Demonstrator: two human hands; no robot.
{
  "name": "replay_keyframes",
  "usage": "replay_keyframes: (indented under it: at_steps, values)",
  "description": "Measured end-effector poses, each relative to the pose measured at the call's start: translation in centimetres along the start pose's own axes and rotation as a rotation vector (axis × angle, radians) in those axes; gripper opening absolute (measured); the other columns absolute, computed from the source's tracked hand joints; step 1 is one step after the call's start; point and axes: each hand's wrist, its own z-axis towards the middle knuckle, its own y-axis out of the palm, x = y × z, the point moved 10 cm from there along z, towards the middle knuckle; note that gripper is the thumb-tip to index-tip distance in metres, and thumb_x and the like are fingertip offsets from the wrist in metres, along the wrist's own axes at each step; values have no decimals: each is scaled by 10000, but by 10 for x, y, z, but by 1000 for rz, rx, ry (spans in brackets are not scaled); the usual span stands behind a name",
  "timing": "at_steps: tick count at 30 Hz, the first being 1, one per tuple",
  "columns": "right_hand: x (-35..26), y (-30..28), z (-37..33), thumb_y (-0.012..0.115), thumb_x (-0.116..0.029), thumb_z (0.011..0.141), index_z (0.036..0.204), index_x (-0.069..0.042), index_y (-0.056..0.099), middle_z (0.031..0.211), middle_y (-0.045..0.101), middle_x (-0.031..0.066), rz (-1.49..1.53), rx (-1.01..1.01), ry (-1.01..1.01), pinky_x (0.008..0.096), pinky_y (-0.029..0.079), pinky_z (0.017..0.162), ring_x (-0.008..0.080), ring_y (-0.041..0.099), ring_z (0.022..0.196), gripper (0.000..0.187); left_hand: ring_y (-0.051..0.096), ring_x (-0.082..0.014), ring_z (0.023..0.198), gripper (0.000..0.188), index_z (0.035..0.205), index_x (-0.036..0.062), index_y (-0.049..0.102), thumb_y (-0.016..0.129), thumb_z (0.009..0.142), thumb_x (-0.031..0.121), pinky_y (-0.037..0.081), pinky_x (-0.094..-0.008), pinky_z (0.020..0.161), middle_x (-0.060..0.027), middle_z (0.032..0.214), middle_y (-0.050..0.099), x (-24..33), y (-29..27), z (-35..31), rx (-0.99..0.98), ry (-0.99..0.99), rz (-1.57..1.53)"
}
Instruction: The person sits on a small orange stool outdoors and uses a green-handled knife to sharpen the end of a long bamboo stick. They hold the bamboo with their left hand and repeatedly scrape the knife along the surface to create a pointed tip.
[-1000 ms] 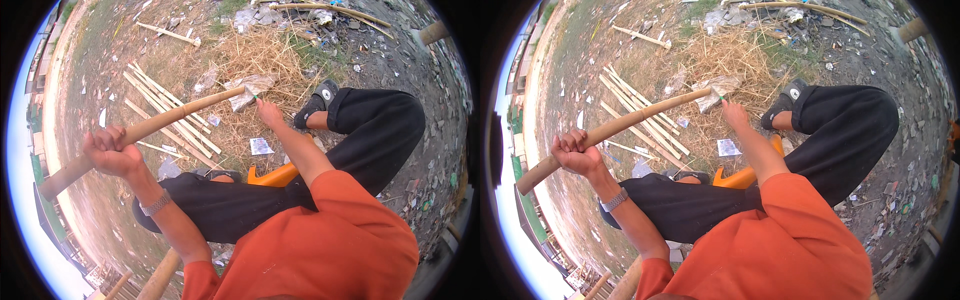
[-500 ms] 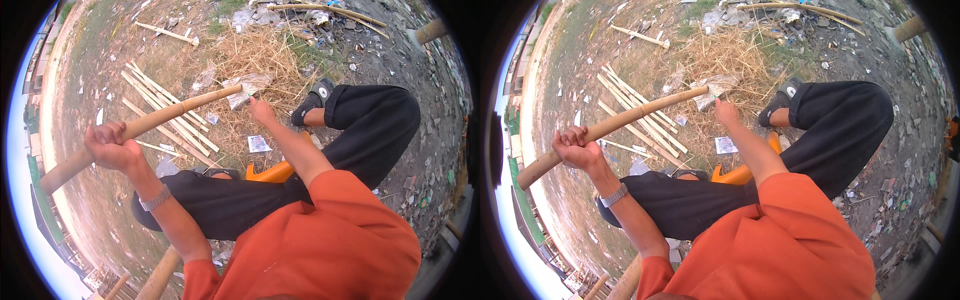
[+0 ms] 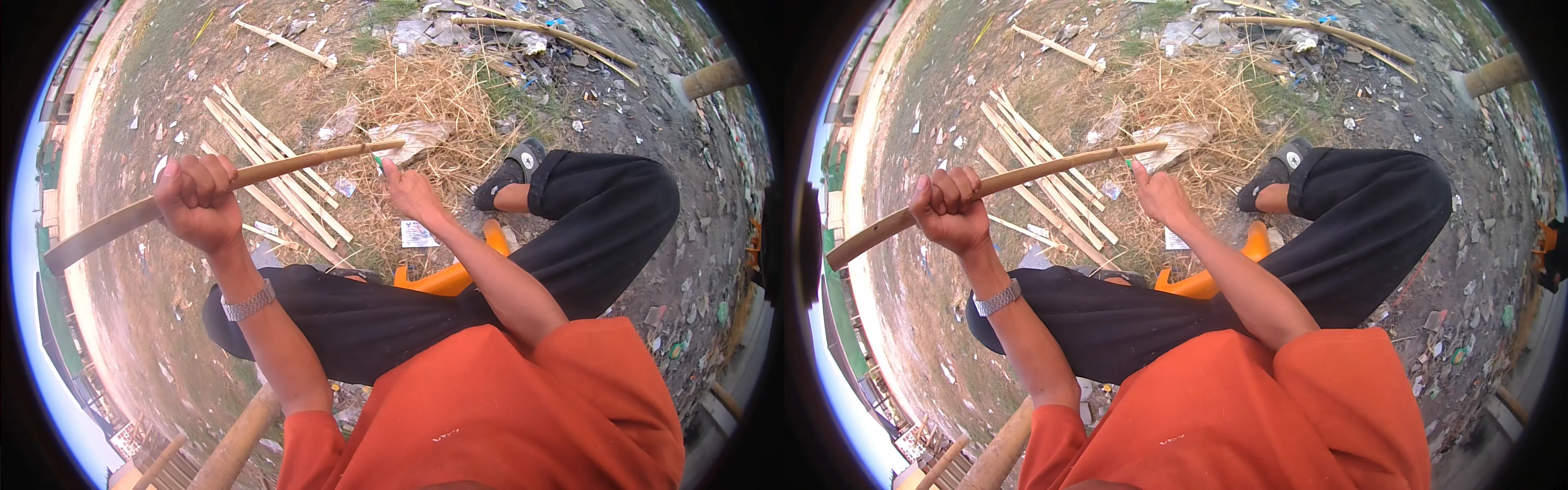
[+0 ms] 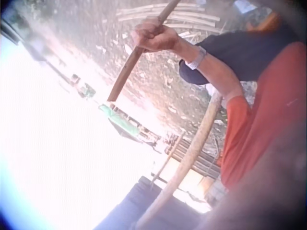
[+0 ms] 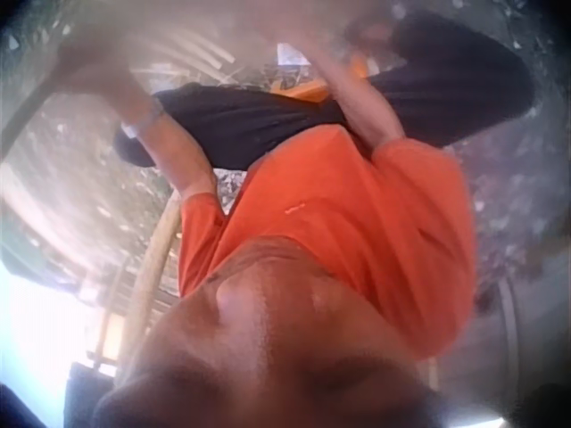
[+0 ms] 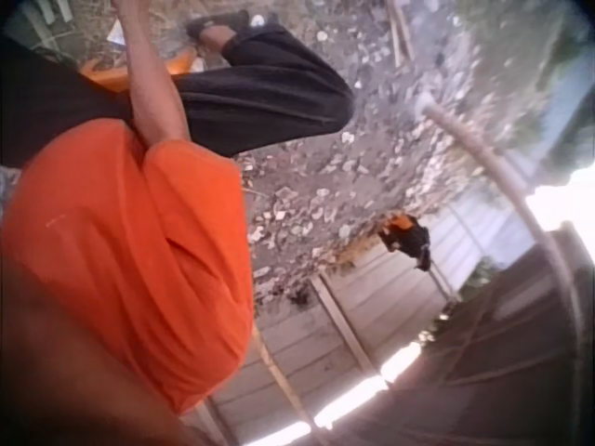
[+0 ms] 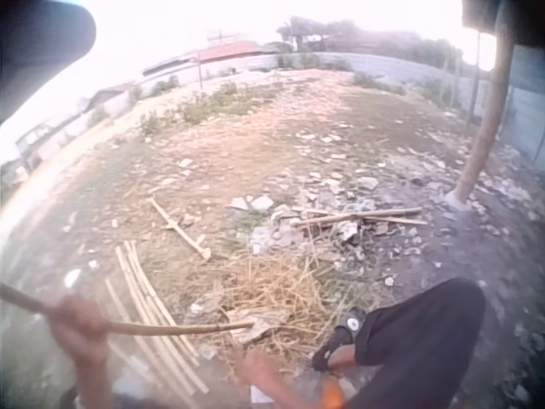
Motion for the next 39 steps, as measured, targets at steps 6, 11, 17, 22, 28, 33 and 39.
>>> replay_keyframes:
  at_steps: [6,11,17,22,28,33,39]
  values:
    - [-5,-9,0,232,-594,950,647,112,614,662,586,329,-59,37,-14,511,477,710,442,623,708,859,187,-104,441,395,562,156,214,389,915,185,267,-310,498,15,490,212,-1,16,-4,-223,-30,-43]
    - [0,-7,-1,247,-586,953,656,115,616,671,587,336,-28,49,8,524,479,685,443,625,706,847,190,-106,441,395,564,156,215,391,918,176,274,-313,500,16,491,207,-2,15,1,-183,-15,-28]
    - [14,-7,-2,251,-571,958,638,123,612,671,584,350,-39,117,34,519,478,689,468,613,695,845,195,-110,407,406,543,138,209,379,912,150,279,-320,453,12,472,194,0,10,1,-86,15,-1]
    - [27,-1,5,260,-571,954,680,137,617,720,583,370,-62,108,73,527,471,722,478,610,737,839,194,-111,407,407,545,139,208,379,914,152,275,-314,452,13,470,193,1,11,2,-77,26,-7]
    - [44,6,22,280,-575,947,723,138,630,750,595,364,-39,178,28,529,473,746,495,607,769,825,198,-105,409,406,547,148,209,393,909,154,280,-315,459,15,471,192,-1,4,3,9,18,40]
    - [64,2,35,279,-588,942,770,115,650,777,607,354,-50,186,100,526,476,771,482,617,802,813,200,-105,409,403,548,148,210,395,906,154,281,-315,453,14,470,195,-1,3,5,25,15,18]
    - [70,0,37,271,-604,937,803,85,668,839,622,340,-107,144,153,516,478,798,462,621,869,806,201,-102,432,406,574,158,205,404,927,179,280,-307,499,17,494,195,-3,3,2,-16,-18,25]
